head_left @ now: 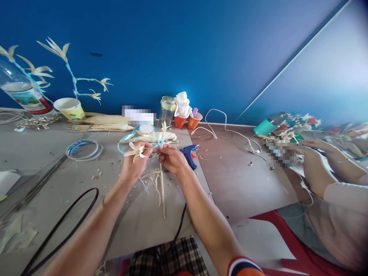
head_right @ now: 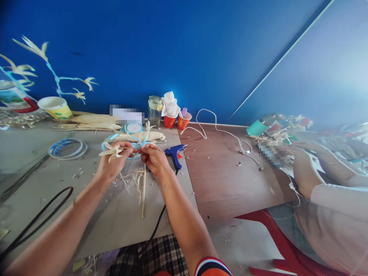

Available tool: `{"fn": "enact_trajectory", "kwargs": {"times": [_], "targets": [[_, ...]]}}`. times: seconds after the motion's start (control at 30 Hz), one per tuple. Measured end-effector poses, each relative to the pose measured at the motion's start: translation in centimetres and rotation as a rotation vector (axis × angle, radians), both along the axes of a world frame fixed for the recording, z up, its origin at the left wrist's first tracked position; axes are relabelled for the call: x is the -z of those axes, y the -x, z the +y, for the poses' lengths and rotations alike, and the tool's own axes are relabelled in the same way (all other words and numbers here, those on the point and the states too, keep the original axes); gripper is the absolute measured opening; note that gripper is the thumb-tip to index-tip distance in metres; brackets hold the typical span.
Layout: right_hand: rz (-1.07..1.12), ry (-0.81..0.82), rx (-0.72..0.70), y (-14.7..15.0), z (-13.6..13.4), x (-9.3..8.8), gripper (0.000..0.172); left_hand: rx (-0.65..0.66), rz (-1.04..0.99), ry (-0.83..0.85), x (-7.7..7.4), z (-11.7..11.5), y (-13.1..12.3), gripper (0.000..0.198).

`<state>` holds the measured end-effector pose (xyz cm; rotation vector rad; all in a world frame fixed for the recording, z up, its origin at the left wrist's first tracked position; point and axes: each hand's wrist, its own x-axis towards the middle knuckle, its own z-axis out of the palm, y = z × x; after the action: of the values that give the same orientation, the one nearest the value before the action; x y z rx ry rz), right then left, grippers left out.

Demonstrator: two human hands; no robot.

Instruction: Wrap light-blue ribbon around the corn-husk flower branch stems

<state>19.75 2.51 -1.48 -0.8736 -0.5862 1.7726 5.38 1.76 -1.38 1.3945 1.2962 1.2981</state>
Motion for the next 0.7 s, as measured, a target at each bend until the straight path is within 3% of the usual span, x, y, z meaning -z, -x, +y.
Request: {"fn": "enact_trajectory", "kwargs": {"times": [0.37,0.7], "targets": [[0.022,0.02,-0.03,0.14,-0.1,-0.19,0.017,-0.028,0.052,-0.085,0.49,-0.07,-0.22,0.021],[0.024,0.015,-0.051,0.18,-0.15,-0.07,0.017,-0.067,0.118,-0.075,-0.27,-0.69,-0.4,0.02]]}}
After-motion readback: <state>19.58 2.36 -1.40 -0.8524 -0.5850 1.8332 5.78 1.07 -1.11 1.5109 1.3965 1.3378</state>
